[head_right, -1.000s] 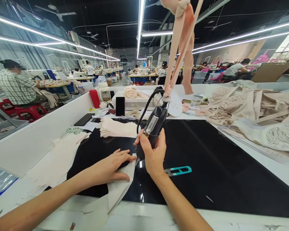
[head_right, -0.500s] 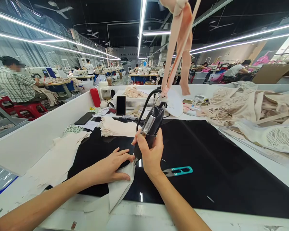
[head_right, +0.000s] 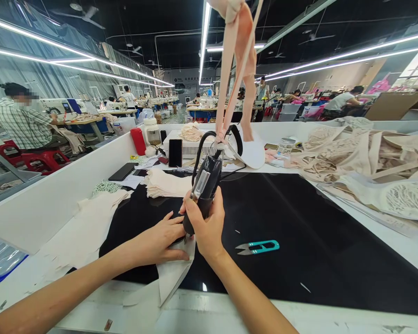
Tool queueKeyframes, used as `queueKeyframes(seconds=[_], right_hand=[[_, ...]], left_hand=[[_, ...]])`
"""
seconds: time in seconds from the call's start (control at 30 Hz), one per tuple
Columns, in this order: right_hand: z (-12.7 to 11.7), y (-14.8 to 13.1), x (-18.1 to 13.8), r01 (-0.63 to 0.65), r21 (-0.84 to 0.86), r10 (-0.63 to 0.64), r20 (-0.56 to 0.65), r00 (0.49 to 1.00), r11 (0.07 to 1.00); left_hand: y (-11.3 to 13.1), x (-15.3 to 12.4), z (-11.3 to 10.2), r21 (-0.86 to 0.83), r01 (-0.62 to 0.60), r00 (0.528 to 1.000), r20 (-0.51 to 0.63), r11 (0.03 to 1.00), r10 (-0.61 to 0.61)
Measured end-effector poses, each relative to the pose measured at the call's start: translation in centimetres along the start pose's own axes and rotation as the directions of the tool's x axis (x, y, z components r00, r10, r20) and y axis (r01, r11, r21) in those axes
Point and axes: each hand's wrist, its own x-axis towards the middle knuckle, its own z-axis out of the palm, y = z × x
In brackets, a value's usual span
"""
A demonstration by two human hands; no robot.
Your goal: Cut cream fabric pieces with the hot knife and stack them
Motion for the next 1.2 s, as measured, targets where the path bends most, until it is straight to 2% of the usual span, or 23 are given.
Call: queueKeyframes(seconds=[0.4, 0.9, 1.2], right_hand=[[-1.8, -0.1, 1.4, 0.055, -0.045, -0.06, -0.097, 0.993, 0.997], [-1.5, 0.0, 1.2, 0.042, -0.064, -0.047, -0.082, 0.995, 0.997], [-1.6, -0.6, 0.5, 0.024, -0.049, -0.028, -0.078, 0.997, 0.999]], left_hand=[[-0.5, -0.5, -0.7, -0.041, 0.029, 0.998, 0.062, 0.999, -0.026], [-0.5, -0.3, -1.0, -0.057, -0.005, 0.998, 0.068, 0.998, 0.008], [-0.3, -0.2, -1.4, -0.04, 0.019, 0.997, 0.08, 0.999, -0.016]])
